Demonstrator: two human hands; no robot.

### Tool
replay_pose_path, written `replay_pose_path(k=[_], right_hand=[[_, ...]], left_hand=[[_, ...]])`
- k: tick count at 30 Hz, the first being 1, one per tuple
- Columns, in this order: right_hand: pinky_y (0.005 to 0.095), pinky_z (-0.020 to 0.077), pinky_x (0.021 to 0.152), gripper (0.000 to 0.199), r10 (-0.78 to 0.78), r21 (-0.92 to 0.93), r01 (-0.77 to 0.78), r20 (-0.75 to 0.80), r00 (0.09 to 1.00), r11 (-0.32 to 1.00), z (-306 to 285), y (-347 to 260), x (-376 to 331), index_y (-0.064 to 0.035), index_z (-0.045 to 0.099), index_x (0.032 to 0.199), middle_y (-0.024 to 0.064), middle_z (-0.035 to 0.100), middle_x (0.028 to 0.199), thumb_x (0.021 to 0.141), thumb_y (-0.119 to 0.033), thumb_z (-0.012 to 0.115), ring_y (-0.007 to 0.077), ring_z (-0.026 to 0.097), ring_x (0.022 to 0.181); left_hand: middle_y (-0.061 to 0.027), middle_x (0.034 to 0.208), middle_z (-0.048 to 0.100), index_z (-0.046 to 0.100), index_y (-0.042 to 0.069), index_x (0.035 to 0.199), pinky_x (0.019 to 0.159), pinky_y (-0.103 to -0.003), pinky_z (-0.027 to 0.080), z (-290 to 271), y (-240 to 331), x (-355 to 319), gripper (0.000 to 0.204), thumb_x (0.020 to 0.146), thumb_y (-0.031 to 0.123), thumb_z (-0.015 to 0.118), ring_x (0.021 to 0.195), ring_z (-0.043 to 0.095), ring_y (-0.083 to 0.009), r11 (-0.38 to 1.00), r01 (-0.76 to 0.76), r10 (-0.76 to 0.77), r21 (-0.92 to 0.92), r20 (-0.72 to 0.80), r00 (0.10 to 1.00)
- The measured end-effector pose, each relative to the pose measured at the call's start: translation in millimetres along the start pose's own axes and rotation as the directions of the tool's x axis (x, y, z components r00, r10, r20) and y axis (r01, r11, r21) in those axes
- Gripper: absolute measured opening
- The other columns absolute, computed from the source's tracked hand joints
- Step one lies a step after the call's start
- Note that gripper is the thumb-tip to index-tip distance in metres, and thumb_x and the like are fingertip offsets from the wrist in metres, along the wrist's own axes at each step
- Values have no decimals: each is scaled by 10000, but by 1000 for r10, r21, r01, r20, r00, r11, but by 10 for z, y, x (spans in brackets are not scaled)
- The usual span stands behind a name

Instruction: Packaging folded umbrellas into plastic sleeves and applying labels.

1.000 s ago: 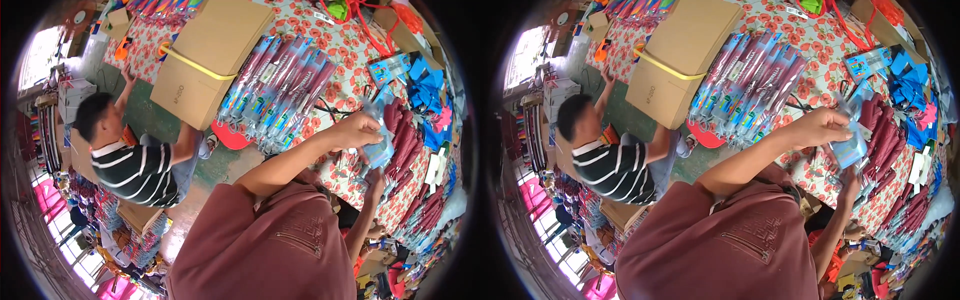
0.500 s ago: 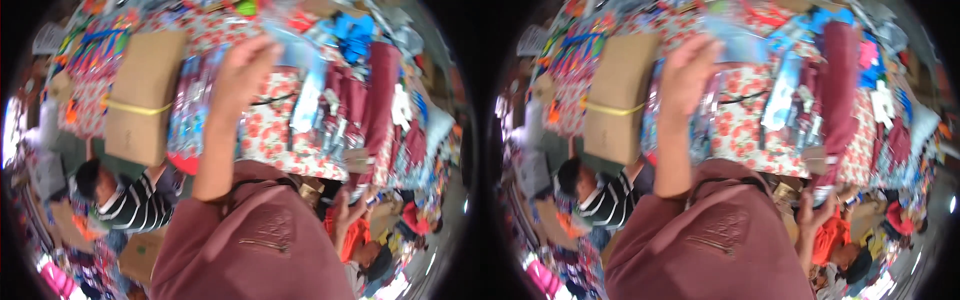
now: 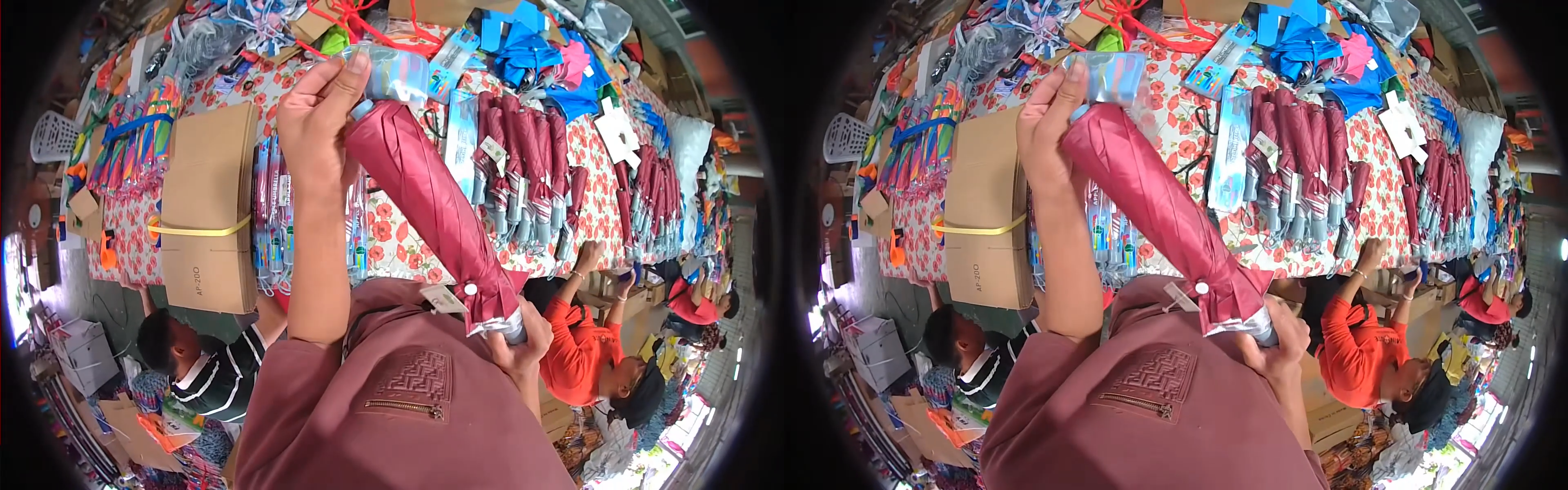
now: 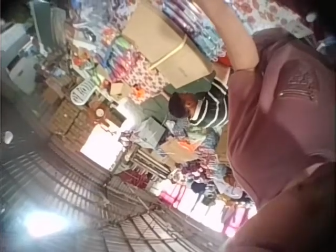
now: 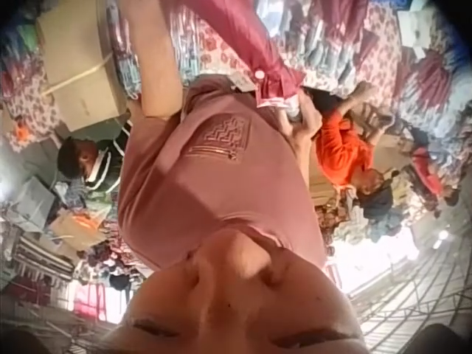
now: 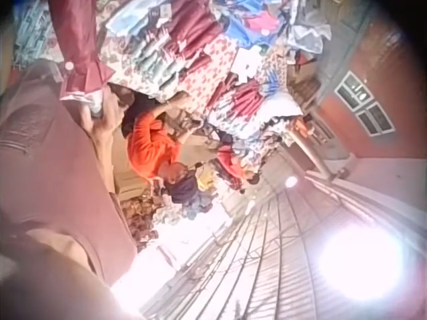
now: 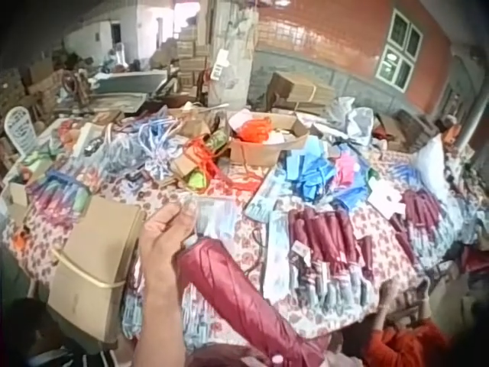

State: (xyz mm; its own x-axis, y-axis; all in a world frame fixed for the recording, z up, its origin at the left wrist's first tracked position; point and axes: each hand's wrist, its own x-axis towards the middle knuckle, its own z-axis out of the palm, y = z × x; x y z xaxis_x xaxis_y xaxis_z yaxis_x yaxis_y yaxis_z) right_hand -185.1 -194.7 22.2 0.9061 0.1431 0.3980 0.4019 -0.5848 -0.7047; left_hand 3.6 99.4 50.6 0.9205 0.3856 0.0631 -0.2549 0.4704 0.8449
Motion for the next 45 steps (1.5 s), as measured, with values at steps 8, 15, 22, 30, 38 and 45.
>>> replay_pose_path(k=[8, 15, 22, 30, 38, 45], right_hand=[[303, 476, 579, 481, 51, -137, -54, -25, 998, 989, 9, -10, -67, 75, 679, 1085, 171, 701, 867, 631, -55, 768, 252, 568, 616], [303, 472, 575, 477, -18, -243, 9, -34, 999, 970, 2, 6, -47, 70, 677, 1088, 175, 710, 908, 628, -33, 749, 253, 558, 614], [303, 473, 576, 470, -16, -270, 1, -53, 998, 963, 25, 26, -23, 68, 679, 1084, 170, 710, 909, 628, -25, 740, 254, 557, 618], [302, 480, 592, 494, 108, -150, -113, -42, 993, 982, 122, -7, -84, 62, 684, 1111, 164, 712, 903, 631, -29, 756, 224, 566, 635], [266, 473, 605, 442, 375, 200, -381, 69, 925, 903, 145, -20, -101, 63, 673, 1131, 122, 705, 862, 706, -43, 736, 185, 576, 645], [224, 424, 557, 389, 552, 497, -720, 465, 692, 484, 62, -43, -57, 32, 621, 1245, 82, 651, 800, 871, -62, 670, 125, 500, 556]], left_hand=[[19, 755, 643, 727, -25, 1005, 604, -158, 414, -35, -27, -11, 178, 935, 137, 754, 648, 504, -28, 993, -34, 46, -111, 108, 993], [29, 757, 632, 738, -24, 1010, 609, -158, 389, -98, 67, 43, 189, 967, 159, 720, 653, 473, -21, 996, -90, 90, -8, 163, 983], [12, 791, 642, 724, -39, 968, 634, -157, 408, -95, 173, -30, 213, 980, 172, 701, 675, 493, -35, 958, -120, 55, 259, 245, 968], [-61, 932, 723, 693, -37, 1019, 762, -192, 512, -30, 164, -92, 144, 926, 64, 735, 816, 639, -88, 961, -158, 66, 228, 365, 929], [-115, 1049, 740, 645, -29, 1175, 841, -227, 546, -348, -120, 113, 310, 880, -24, 739, 912, 694, -142, 993, 111, -120, 46, 424, 898], [-121, 1116, 731, 592, -36, 1288, 853, -249, 557, -588, -457, 171, 447, 865, -29, 734, 934, 705, -156, 925, 303, -176, -230, 448, 876]])
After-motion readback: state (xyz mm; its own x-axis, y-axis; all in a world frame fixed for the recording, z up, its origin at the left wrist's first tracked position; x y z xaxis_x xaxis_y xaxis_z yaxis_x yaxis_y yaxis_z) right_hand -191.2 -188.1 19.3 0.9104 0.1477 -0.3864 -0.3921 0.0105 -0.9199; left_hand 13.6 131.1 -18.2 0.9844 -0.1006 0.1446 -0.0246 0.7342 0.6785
